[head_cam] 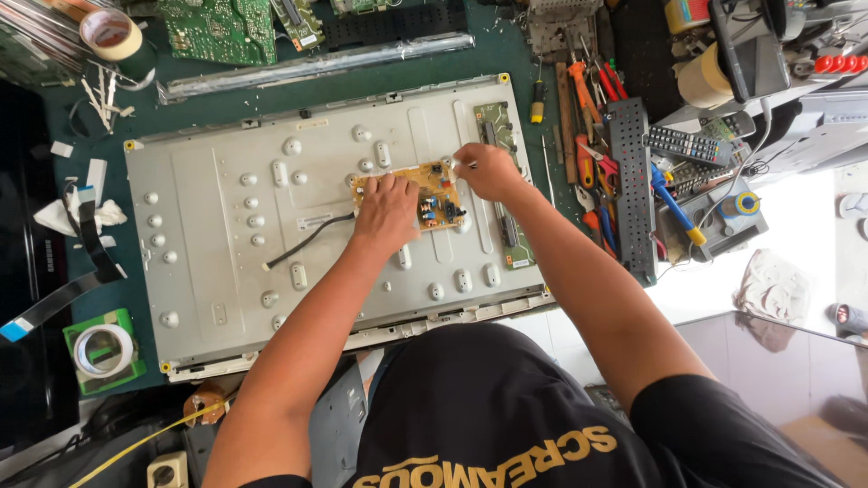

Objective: The person uses a screwdriver to remove screws from a circuit board mounted on the back of a disassembled television. They lift the circuit board off the chassis, flip it over to inspect both sides, and then place it on the workbench. Finally, the person lifts the television screen and sets it upright on the table.

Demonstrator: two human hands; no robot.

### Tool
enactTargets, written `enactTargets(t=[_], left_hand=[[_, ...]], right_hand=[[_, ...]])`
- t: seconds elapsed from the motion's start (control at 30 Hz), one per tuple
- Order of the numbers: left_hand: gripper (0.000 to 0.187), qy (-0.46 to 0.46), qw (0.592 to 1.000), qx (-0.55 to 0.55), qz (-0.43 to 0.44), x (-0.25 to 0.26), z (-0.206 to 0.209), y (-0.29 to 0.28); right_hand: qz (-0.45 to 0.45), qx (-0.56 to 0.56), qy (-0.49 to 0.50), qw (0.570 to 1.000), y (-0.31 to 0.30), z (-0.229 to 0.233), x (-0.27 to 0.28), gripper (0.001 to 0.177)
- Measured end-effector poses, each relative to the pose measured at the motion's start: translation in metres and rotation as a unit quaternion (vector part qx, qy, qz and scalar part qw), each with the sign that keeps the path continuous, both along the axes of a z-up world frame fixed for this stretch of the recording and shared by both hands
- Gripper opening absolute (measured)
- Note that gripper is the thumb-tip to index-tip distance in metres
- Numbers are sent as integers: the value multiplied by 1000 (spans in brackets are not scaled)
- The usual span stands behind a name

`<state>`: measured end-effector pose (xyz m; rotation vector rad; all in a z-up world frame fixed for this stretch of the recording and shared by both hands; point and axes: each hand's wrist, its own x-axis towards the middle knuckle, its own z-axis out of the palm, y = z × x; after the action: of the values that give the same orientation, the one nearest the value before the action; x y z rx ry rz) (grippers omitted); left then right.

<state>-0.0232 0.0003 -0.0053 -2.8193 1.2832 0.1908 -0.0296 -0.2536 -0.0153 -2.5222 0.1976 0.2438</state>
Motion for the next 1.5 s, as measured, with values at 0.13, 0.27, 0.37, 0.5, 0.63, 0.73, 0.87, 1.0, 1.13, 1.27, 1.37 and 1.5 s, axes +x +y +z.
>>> enactTargets(t=[0.13,0.27,0.37,0.5,0.63,0.73,0.87,1.0,1.13,1.27,1.37,1.5], left_hand=[[81,34,999,-16,18,11,-6,-5],[82,40,999,-18,25,17,-7,-3],[79,48,998,-24,10,19,-9,0],[83,39,998,-45,23,15,-17,2],[82,47,997,-52,35,15,-17,3],[78,57,997,-13,48,12,4,0],[82,44,997,-14,69,10,-7,2],[76,65,994,-20,90,-2,1,4],[77,109,989,-33,98,-4,22,4],[97,12,964,-218,149,-4,35,50],[63,-124,897,-400,143,-4,42,97],[34,-41,864,-414,285,-27,53,126]], right_hand=[[-170,130,-55,975,-23,11,-44,28],[-241,154,-85,954,-53,35,-120,20],[-269,155,-98,945,-67,61,-185,24],[-333,169,-88,923,-80,23,-259,21],[-348,59,-38,935,-90,-11,-281,23],[-238,-44,48,969,-83,-14,-276,45],[-229,18,68,971,-83,-26,-279,54],[-232,15,127,964,-87,-34,-291,52],[-310,-31,186,932,-87,-49,-290,57],[-395,35,-62,916,-94,5,-307,47],[-396,26,-245,885,-104,53,-308,36],[-302,93,-497,808,-114,139,-278,20]])
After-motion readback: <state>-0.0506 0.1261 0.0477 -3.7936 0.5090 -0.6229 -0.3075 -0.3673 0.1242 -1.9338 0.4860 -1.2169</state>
